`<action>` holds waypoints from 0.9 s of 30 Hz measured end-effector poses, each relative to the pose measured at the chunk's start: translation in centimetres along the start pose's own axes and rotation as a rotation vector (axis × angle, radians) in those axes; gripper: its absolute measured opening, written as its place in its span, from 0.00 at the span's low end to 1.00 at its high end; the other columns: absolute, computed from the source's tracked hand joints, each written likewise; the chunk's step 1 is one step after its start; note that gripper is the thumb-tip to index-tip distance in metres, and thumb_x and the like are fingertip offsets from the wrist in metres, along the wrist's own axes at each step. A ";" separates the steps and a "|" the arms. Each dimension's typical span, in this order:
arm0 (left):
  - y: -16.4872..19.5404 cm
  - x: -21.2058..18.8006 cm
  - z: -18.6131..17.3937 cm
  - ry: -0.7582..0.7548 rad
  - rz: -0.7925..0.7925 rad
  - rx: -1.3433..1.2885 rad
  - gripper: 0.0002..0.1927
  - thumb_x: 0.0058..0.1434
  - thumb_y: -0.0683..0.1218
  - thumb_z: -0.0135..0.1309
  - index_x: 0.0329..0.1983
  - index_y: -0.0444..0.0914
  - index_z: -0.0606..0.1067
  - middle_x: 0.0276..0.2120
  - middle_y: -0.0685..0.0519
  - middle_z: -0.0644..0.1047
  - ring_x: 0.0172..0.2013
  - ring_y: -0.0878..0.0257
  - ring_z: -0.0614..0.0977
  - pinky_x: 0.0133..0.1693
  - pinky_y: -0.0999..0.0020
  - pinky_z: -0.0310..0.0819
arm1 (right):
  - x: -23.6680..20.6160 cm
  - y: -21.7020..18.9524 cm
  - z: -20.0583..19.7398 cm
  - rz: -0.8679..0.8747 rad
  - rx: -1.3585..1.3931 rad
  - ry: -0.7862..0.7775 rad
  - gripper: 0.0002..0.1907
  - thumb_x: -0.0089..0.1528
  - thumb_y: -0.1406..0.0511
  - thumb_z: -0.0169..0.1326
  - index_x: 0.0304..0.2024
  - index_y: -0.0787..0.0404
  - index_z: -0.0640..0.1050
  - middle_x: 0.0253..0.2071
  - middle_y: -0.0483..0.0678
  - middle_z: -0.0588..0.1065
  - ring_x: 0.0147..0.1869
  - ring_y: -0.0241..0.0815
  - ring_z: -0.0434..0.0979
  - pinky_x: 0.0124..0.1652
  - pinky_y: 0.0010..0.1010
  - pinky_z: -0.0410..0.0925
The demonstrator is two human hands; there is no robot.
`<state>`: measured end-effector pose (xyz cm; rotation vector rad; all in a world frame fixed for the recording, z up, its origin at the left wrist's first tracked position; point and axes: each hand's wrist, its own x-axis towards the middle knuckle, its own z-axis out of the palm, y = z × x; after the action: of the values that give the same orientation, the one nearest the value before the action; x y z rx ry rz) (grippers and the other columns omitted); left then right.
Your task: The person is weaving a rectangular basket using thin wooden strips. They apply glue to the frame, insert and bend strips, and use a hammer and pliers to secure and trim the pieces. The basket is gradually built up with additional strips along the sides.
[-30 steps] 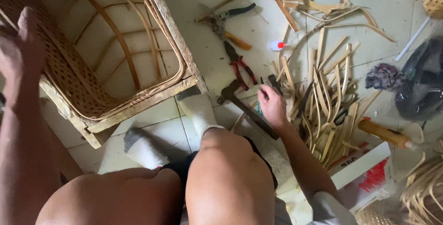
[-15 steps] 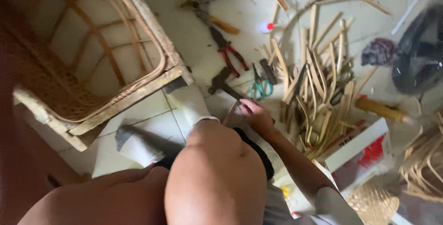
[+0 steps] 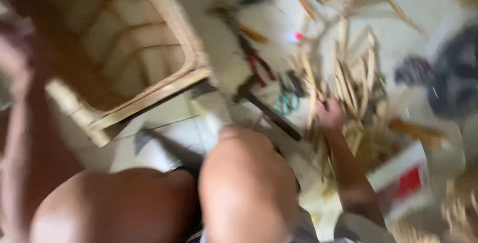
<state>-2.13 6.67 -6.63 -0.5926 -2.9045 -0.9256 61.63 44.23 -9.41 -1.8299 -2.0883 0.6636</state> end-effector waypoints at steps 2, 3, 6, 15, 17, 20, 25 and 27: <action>-0.9 0.2 0.0 0.065 -0.007 0.016 0.16 0.63 0.53 0.63 0.38 0.35 0.76 0.30 0.45 0.81 0.29 0.50 0.83 0.34 0.54 0.78 | -0.6 -0.8 0.3 -0.026 0.003 -0.005 0.09 0.68 0.64 0.53 0.46 0.63 0.75 0.33 0.48 0.77 0.31 0.40 0.77 0.29 0.33 0.70; -1.0 0.4 0.3 0.099 -0.015 0.023 0.16 0.62 0.53 0.63 0.38 0.35 0.76 0.30 0.45 0.81 0.29 0.50 0.83 0.34 0.54 0.78 | -0.8 -1.5 0.1 -0.047 0.011 -0.004 0.10 0.69 0.65 0.52 0.49 0.64 0.74 0.33 0.48 0.77 0.31 0.40 0.76 0.29 0.32 0.70; -0.7 0.7 1.2 0.141 -0.093 0.012 0.17 0.62 0.54 0.64 0.37 0.36 0.76 0.29 0.45 0.81 0.29 0.49 0.83 0.34 0.53 0.78 | -1.0 -4.3 -1.6 -0.152 0.055 -0.023 0.14 0.71 0.67 0.50 0.56 0.67 0.72 0.36 0.50 0.77 0.32 0.39 0.76 0.31 0.31 0.70; -1.9 -1.0 0.7 0.107 0.252 -0.427 0.39 0.71 0.48 0.64 0.70 0.31 0.51 0.54 0.27 0.74 0.49 0.38 0.82 0.46 0.48 0.82 | -1.0 -26.5 -1.3 -1.015 -0.131 -0.364 0.22 0.74 0.70 0.48 0.70 0.71 0.69 0.40 0.56 0.77 0.37 0.43 0.77 0.39 0.34 0.72; -2.2 -2.1 1.5 -0.059 -0.081 -0.400 0.36 0.71 0.45 0.58 0.72 0.36 0.50 0.54 0.28 0.76 0.48 0.41 0.84 0.45 0.50 0.86 | -1.6 -32.2 -0.1 -1.179 -0.290 -0.514 0.23 0.71 0.69 0.50 0.69 0.68 0.71 0.35 0.54 0.76 0.33 0.44 0.76 0.35 0.34 0.72; -2.1 -2.2 2.2 -0.220 -0.406 -0.469 0.31 0.71 0.47 0.51 0.72 0.41 0.52 0.51 0.34 0.80 0.40 0.46 0.87 0.40 0.52 0.84 | -3.9 -39.5 1.7 -1.284 -0.395 -0.807 0.26 0.67 0.67 0.50 0.68 0.66 0.71 0.28 0.50 0.75 0.25 0.42 0.73 0.28 0.33 0.71; -2.9 -2.8 0.0 -0.177 -0.158 -0.827 0.34 0.75 0.47 0.58 0.77 0.37 0.55 0.66 0.35 0.72 0.62 0.48 0.77 0.60 0.49 0.75 | -9.9 -47.3 5.1 -1.402 -0.438 -1.163 0.31 0.63 0.62 0.54 0.69 0.61 0.69 0.30 0.51 0.73 0.26 0.43 0.75 0.31 0.31 0.77; -3.5 -5.0 -1.7 -0.254 -0.211 -1.018 0.33 0.77 0.50 0.56 0.79 0.40 0.57 0.67 0.39 0.73 0.65 0.50 0.74 0.67 0.51 0.71 | -11.9 -49.2 6.3 -1.285 -0.462 -1.285 0.33 0.61 0.60 0.57 0.70 0.56 0.70 0.28 0.52 0.72 0.26 0.47 0.74 0.31 0.38 0.73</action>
<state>1.07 1.33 -7.90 -0.4231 -2.5035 -2.5318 18.40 27.16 11.53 0.4905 -3.5985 1.0515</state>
